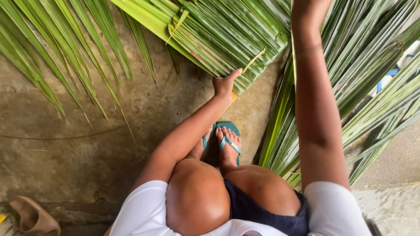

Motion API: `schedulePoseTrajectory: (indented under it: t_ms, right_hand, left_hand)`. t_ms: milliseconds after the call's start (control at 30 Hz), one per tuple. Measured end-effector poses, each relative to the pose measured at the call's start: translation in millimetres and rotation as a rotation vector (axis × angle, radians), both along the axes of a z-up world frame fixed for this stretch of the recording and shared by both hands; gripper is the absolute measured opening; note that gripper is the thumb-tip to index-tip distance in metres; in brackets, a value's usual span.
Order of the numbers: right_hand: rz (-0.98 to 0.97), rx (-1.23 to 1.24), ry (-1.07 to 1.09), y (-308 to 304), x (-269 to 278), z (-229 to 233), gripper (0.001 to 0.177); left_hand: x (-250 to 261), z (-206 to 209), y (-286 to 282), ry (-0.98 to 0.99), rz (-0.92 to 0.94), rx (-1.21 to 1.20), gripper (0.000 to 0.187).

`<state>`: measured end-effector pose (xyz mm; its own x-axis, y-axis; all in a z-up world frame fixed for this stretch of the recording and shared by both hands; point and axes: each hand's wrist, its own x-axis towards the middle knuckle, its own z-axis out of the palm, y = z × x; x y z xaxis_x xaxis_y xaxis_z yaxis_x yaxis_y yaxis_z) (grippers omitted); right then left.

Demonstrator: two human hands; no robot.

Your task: The person sits on the floor and weaves long green palm leaves onto a wooden frame using a thin flexible strip. They repeatedly thread the strip through the leaves and pull it tight to secure the leaves in place.

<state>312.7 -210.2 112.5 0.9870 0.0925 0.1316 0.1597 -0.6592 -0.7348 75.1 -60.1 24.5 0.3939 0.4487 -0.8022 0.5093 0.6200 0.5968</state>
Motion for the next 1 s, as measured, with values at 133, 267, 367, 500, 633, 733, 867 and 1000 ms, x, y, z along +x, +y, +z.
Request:
schedulePoseTrajectory:
  t_ms: [133,267,367,500,633,733,867,1000]
  right_hand:
    - [-0.035,0.120,-0.093,-31,-79,-14,0.030]
    - [-0.171,0.451,0.231,-4,-173,15,0.021]
    - [-0.192,0.629,0.303,27,-200,18,0.022]
    - [-0.056,0.517,0.090,38,-195,-23,0.023]
    - [-0.038,0.503,0.103,38,-191,-23,0.017]
    - [0.019,0.392,0.073,37,-188,-24,0.017]
    - [0.062,0.332,0.061,36,-190,-24,0.017]
    - [0.090,0.254,0.024,39,-187,-20,0.018]
  left_hand:
    - [1,0,5,0.024,0.029,0.016,0.075]
    - [-10,-21,3,0.013,0.013,0.027,0.070]
    - [-8,-12,4,0.021,0.011,0.031,0.072]
    - [2,-9,10,0.050,-0.036,0.050,0.083]
    - [-1,-10,8,0.051,-0.037,0.050,0.082]
    - [3,-10,8,0.005,-0.008,0.041,0.075]
    - [-6,-32,3,-0.004,-0.003,0.043,0.065]
    - [-2,-14,8,0.017,-0.028,0.040,0.067]
